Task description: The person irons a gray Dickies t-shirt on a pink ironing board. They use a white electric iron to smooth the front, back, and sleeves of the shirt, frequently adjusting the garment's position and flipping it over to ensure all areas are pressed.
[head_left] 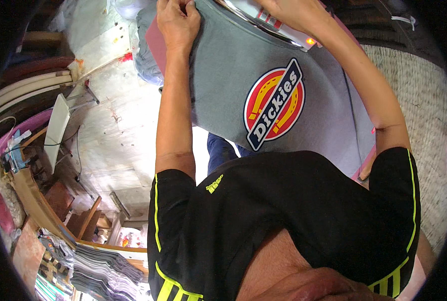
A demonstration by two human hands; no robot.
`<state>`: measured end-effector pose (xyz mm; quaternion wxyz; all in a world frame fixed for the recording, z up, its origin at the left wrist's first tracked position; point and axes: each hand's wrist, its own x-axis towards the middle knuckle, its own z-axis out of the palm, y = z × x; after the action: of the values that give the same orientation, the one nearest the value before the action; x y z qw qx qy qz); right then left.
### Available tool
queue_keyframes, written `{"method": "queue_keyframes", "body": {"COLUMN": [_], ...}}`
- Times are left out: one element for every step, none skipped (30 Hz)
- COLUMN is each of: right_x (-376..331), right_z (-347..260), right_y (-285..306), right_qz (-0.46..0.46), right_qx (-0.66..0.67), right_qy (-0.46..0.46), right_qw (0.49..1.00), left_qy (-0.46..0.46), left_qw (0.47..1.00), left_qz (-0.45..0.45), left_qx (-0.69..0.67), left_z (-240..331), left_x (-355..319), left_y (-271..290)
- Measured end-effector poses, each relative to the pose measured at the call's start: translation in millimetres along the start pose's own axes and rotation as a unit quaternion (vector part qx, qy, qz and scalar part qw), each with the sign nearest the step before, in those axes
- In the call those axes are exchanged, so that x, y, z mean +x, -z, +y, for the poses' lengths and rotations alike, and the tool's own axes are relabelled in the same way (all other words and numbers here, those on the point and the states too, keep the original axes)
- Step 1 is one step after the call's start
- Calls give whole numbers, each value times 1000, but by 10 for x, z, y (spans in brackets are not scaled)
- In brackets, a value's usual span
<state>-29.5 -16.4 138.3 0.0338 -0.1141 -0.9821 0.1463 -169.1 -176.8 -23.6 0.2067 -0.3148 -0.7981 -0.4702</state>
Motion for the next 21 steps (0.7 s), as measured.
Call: {"method": "queue_keyframes", "body": {"right_x": [45, 89, 110, 154, 196, 245, 257, 288, 340, 355, 367, 364, 356, 320, 216, 77, -62, -241, -159, -635, -875], "right_z": [12, 39, 43, 39, -33, -81, -77, -33, -32, -19, 13, 58, 122, 206, 304, 355, 435, 572, 662, 812, 921], "right_y": [-43, -80, -106, -112, -22, -16, -56, -78, -84, -103, -101, -73, -31, 70, 174, 324, 460, 589, 447, 865, 1036], "right_qz": [26, 55, 84, 67, 54, 43, 50, 57, 63, 73, 56, 42, 28, 11, -10, -32, -55, -33, -28, -3, 7], "right_qx": [8, 16, 24, 22, 8, 7, 3, -4, -13, -11, -1, 12, 24, 8, 21, 33, 46, 24, 43, 12, 26], "right_qy": [44, 83, 123, 97, 54, 21, 19, 16, 23, 49, 60, 72, 84, 93, 60, 29, -2, -7, 54, -49, -90], "right_qw": [999, 995, 989, 993, 997, 999, 999, 998, 998, 996, 997, 996, 996, 996, 998, 999, 997, 999, 997, 999, 996], "left_qy": [1, -2, -4, 2, 3, 2, 35, 66, 101, 75, 57, 36, 16, 20, 1, -16, -32, -52, -14, -39, -34], "left_qw": [1000, 1000, 1000, 1000, 1000, 1000, 999, 995, 988, 994, 994, 995, 995, 988, 984, 979, 973, 977, 967, 972, 967], "left_qz": [5, 9, 13, 11, 4, -1, -35, -68, -91, -80, -86, -91, -95, -137, -155, -172, -188, -169, -156, -171, -174], "left_qx": [2, 1, 1, -1, -23, -27, 4, 34, 67, 18, 24, 31, 38, 70, 91, 112, 133, 118, 202, 159, 185], "left_z": [-19, -19, -13, -7, 60, 122, 203, 347, 429, 32, -61, -68, -59, -25, 19, 68, 98, 74, -116, 137, 175], "left_x": [-17, -22, -26, -31, -6, 32, 43, 72, 98, 55, 56, 74, 99, 171, 234, 287, 335, 333, 226, 340, 342], "left_y": [3, -12, -20, -16, -60, -28, 34, 138, 222, 49, 27, 28, 11, -7, -28, -61, -105, -209, 140, -222, -220]}}
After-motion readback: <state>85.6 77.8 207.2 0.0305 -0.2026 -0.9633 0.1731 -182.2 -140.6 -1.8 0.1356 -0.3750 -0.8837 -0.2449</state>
